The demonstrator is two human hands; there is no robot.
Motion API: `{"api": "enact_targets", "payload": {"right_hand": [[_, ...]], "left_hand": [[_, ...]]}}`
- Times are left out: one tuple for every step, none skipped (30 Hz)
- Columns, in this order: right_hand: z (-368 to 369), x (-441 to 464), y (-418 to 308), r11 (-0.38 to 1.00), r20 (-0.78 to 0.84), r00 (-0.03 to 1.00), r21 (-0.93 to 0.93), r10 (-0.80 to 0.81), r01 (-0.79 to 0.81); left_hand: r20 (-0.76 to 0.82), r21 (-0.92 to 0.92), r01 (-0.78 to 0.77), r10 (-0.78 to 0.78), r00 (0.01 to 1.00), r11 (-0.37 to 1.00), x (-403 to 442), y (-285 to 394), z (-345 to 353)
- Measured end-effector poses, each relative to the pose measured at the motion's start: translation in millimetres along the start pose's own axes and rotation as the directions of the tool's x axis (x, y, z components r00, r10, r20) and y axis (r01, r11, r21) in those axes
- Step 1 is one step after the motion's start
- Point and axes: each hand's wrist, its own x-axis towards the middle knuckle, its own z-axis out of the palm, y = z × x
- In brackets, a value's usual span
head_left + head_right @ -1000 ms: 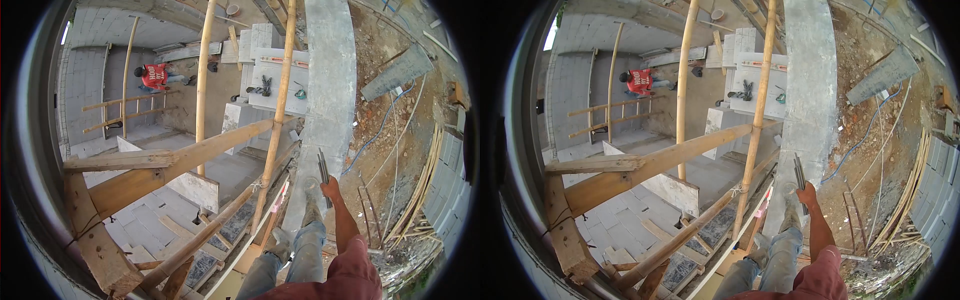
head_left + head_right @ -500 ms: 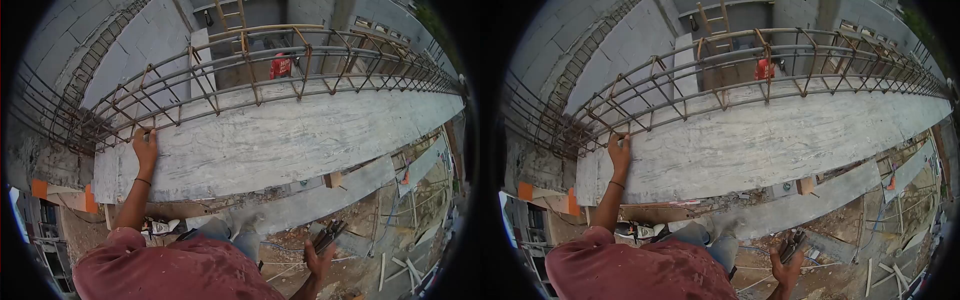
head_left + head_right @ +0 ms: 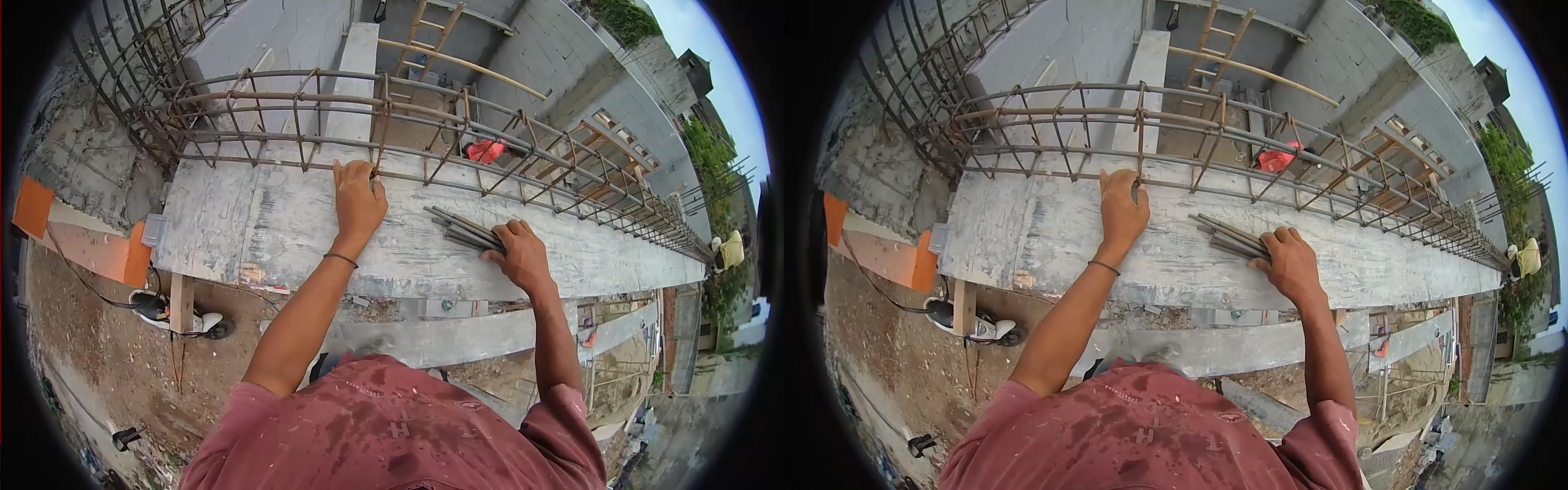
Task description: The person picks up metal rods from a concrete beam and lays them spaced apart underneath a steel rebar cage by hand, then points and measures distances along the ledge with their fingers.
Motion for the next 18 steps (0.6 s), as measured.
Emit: {"api": "enact_targets", "payload": {"right_hand": [[-2.7,-1.7,3.3,0.998,-0.046,0.998,0.047,-0.033,0.036],[-1.0,-4.1,8.1,0.999,-0.036,0.999,0.044,-0.018,0.02],[3.7,-4.8,15.1,0.998,-0.053,0.998,0.063,-0.023,0.026],[8.7,-5.7,19.5,0.996,-0.076,0.997,0.079,-0.027,0.033],[13.9,-7.9,21.0,0.991,-0.126,0.991,0.119,-0.052,0.067],[20.1,-10.2,20.4,0.992,-0.126,0.991,0.113,-0.038,0.052],[25.9,-13.5,15.4,0.984,-0.191,0.981,0.176,0.017,0.017],[31.4,-16.0,9.6,0.971,-0.252,0.965,0.241,0.073,-0.011],[36.2,-17.1,3.1,0.97,-0.293,0.949,0.24,0.121,-0.05],[41.3,-19.1,-1.2,0.969,-0.289,0.949,0.238,0.129,-0.059],[47.2,-20.7,-4.3,0.962,-0.334,0.928,0.26,0.168,-0.081],[52.2,-21.1,-6.5,0.954,-0.382,0.901,0.282,0.207,-0.099],[56.7,-21.1,-8.0,0.954,-0.386,0.897,0.281,0.215,-0.108],[60.4,-21.3,-9.6,0.954,-0.425,0.878,0.282,0.22,-0.102],[63.5,-21.3,-11.0,0.955,-0.462,0.859,0.281,0.222,-0.095],[64.9,-21.4,-14.5,0.955,-0.465,0.856,0.278,0.225,-0.1],[65.9,-20.5,-18.5,0.961,-0.491,0.841,0.254,0.226,-0.111],[67.0,-19.3,-21.0,0.966,-0.518,0.825,0.229,0.226,-0.121]], "left_hand": [[0.008,-0.001,0.013,-0.013,1.0,1.0,0.4,0.1,0.6],[0.022,-0.013,0.015,-0.015,1.0,1.0,-2.3,-0.2,-0.7],[0.022,-0.009,0.022,-0.022,1.0,1.0,-1.8,0.6,-0.2],[0.019,-0.007,0.025,-0.025,1.0,1.0,1.5,2.2,0.8],[0.026,-0.022,0.017,-0.016,1.0,1.0,4.5,3.8,1.4],[0.033,-0.025,0.032,-0.032,0.999,0.999,5.6,5.1,1.0],[0.043,-0.025,0.055,-0.054,0.998,0.998,3.4,4.6,2.0],[0.051,-0.035,0.057,-0.055,0.997,0.998,3.2,3.7,4.2],[0.017,-0.026,0.041,-0.041,0.999,0.999,4.6,2.9,7.1],[-0.016,-0.015,0.025,-0.025,1.0,1.0,4.7,3.0,7.6],[-0.009,-0.021,0.022,-0.023,1.0,1.0,3.9,3.3,6.5],[0.031,-0.021,0.039,-0.038,0.999,0.999,4.3,4.1,5.1],[0.07,-0.021,0.054,-0.053,0.996,0.998,5.1,4.9,4.1],[0.074,-0.028,0.047,-0.045,0.996,0.998,5.6,5.8,3.2],[0.076,-0.031,0.048,-0.046,0.996,0.998,6.2,6.5,2.1],[0.077,-0.033,0.052,-0.05,0.996,0.998,5.1,5.6,2.2],[0.077,-0.038,0.05,-0.047,0.996,0.998,4.2,5.1,2.7],[0.056,-0.044,0.038,-0.035,0.998,0.998,3.9,4.9,3.4]]}}
